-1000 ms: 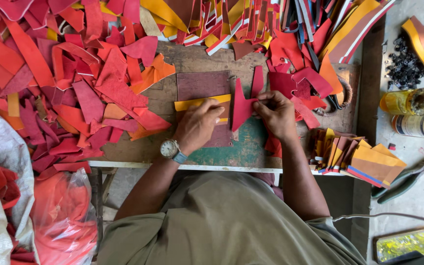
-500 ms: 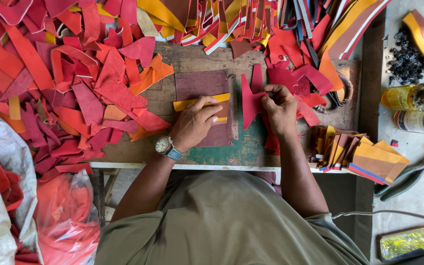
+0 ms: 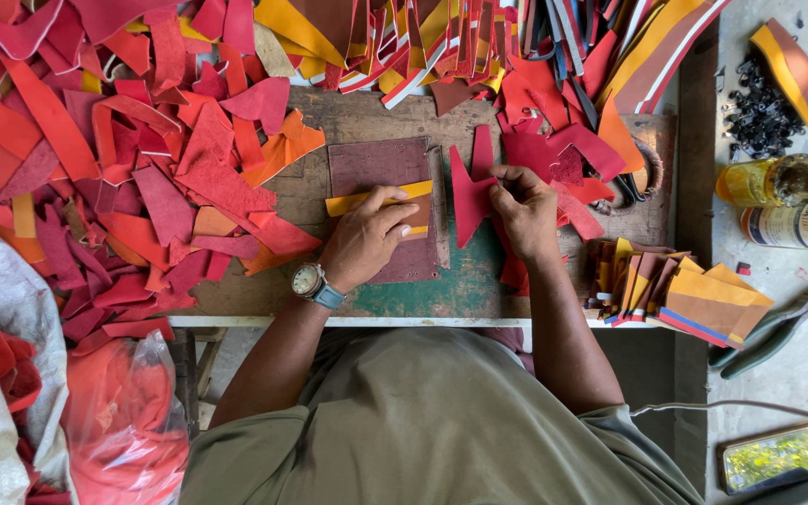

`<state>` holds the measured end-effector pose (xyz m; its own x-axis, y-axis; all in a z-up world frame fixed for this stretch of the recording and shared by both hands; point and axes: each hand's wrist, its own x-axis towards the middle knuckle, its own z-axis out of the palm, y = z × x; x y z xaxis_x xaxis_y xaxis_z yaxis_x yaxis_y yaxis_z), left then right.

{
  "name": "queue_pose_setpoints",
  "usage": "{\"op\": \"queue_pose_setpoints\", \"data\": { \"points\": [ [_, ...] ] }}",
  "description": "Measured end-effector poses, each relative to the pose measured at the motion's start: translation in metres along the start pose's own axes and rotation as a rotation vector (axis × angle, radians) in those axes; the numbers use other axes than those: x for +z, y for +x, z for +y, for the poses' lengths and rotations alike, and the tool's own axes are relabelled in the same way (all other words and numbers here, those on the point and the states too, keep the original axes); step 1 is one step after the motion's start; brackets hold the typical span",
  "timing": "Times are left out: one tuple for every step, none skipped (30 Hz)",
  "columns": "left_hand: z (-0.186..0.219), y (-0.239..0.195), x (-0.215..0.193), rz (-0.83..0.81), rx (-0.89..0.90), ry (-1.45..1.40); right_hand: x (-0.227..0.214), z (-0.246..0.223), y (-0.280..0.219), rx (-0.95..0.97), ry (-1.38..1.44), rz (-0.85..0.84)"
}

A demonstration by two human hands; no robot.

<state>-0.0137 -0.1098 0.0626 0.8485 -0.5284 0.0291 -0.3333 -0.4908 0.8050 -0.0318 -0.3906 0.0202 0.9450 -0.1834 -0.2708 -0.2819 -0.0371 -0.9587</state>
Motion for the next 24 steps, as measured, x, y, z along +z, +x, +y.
{"op": "queue_pose_setpoints", "data": {
  "points": [
    [0.001,0.0,0.0,-0.004,-0.004,0.015,0.0,0.003,0.001,-0.016,0.012,-0.008],
    [0.003,0.0,-0.001,-0.008,-0.008,0.029,0.0,0.004,0.001,-0.031,0.023,-0.016],
    [0.005,0.0,-0.001,-0.012,-0.013,0.049,-0.001,0.003,0.002,-0.048,0.034,-0.024],
    [0.006,0.001,-0.001,-0.016,-0.018,0.068,-0.003,0.0,0.003,-0.027,0.21,-0.057],
    [0.008,0.002,-0.001,-0.023,-0.022,0.083,-0.007,-0.006,0.002,-0.005,0.383,-0.087],
    [0.009,0.004,0.0,-0.033,-0.045,0.102,-0.011,-0.014,0.001,0.017,0.557,-0.117],
    [0.01,0.003,0.001,-0.047,-0.069,0.119,-0.018,-0.024,-0.004,-0.017,0.634,-0.12],
    [0.01,0.002,0.001,-0.062,-0.093,0.135,-0.029,-0.037,-0.009,-0.052,0.711,-0.123],
    [0.01,0.002,0.0,-0.057,-0.079,0.133,-0.04,-0.051,-0.013,-0.092,0.789,-0.124],
    [0.01,0.002,-0.001,-0.052,-0.066,0.13,-0.049,-0.065,-0.019,-0.178,0.786,-0.139],
    [0.01,0.003,-0.001,-0.044,-0.048,0.129,-0.058,-0.079,-0.025,-0.269,0.78,-0.156],
    [0.01,0.004,-0.002,-0.047,-0.046,0.125,-0.065,-0.09,-0.031,-0.294,0.76,-0.096],
    [0.01,0.005,-0.002,-0.048,-0.043,0.121,-0.073,-0.1,-0.036,-0.321,0.739,-0.04],
    [0.01,0.005,-0.002,-0.048,-0.041,0.118,-0.079,-0.108,-0.041,-0.347,0.718,0.017],
    [0.011,0.004,-0.001,-0.045,-0.044,0.123,-0.084,-0.113,-0.044,-0.333,0.668,0.074],
    [0.012,0.004,0.0,-0.042,-0.048,0.129,-0.089,-0.116,-0.047,-0.319,0.618,0.131],
    [0.012,0.004,0.0,-0.039,-0.054,0.137,-0.092,-0.117,-0.049,-0.302,0.57,0.186],
    [0.012,0.004,0.0,-0.029,-0.048,0.136,-0.095,-0.116,-0.051,-0.326,0.529,0.188],
    [0.012,0.003,0.001,-0.024,-0.046,0.136,-0.098,-0.113,-0.054,-0.344,0.489,0.191],
    [0.012,0.002,0.001,-0.019,-0.043,0.136,-0.101,-0.109,-0.055,-0.361,0.449,0.195],
    [0.011,0.001,0.002,-0.024,-0.051,0.136,-0.104,-0.105,-0.057,-0.376,0.429,0.207],
    [0.011,0.001,0.002,-0.03,-0.058,0.135,-0.107,-0.101,-0.056,-0.391,0.409,0.219],
    [0.011,0.001,0.003,-0.037,-0.061,0.133,-0.11,-0.098,-0.057,-0.407,0.386,0.236],
    [0.011,0.001,0.004,-0.042,-0.066,0.132,-0.113,-0.094,-0.058,-0.426,0.346,0.252]
  ]
}}
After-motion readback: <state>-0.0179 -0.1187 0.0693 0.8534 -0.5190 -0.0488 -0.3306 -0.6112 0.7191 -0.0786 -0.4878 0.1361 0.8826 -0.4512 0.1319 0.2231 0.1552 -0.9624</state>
